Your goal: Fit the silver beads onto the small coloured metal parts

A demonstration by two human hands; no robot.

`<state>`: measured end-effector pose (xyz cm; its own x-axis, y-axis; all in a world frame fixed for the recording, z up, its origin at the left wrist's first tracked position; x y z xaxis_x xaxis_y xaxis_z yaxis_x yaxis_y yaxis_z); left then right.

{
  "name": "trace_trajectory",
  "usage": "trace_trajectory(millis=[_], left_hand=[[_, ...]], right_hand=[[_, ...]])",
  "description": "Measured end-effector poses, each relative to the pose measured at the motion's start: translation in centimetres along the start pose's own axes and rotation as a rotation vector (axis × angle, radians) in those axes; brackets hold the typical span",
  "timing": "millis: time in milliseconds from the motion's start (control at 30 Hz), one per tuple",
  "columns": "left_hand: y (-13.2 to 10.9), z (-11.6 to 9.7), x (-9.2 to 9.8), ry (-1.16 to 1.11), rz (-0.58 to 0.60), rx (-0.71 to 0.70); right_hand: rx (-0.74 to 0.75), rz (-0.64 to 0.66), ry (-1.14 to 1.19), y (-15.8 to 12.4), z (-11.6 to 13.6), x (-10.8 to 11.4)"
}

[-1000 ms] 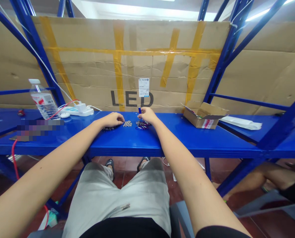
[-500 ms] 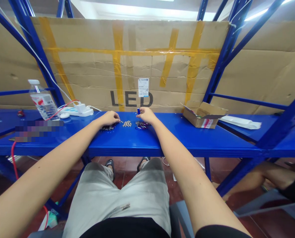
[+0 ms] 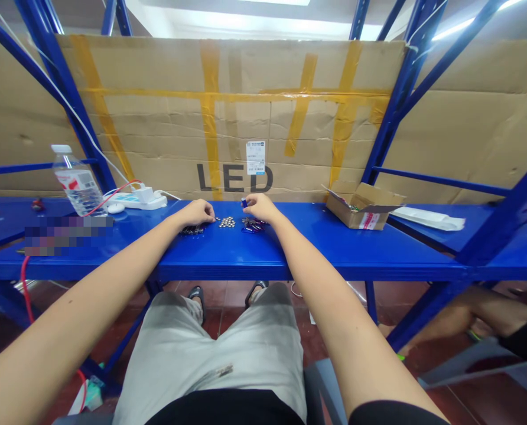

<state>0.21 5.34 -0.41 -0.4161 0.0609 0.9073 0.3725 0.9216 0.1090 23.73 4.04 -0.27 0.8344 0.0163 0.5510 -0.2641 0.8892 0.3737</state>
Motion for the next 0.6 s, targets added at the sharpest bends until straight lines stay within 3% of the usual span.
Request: trace_trajectory(millis=[267,467,600], left_hand=[[0.0,-0.1,0.2,0.014,0.033,-0.040],[-0.2,-1.2,0.0,0.048,-0.101,-0.164],[-0.4,-1.5,0.1,0.128,-0.111,-0.171]], right_hand=[[-0.025,0.007,-0.040,-0.1,0.3,-0.1],[-0.004,0.018,-0.014,-0.1,0.4,-0.2],[-0.011,0.021,-0.025,-0.2,0.4,-0.2]])
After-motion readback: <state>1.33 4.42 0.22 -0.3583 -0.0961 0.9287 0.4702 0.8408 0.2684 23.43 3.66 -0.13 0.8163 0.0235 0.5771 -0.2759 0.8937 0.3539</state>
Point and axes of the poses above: each hand's wrist, its own y-axis towards the middle knuckle, its own x-axis out of the back of the hand, z = x × y, the point moved 4 cm from there along y, towards the middle knuckle, and after that the axes turned 2 degrees about z, right-handed, at the moved point
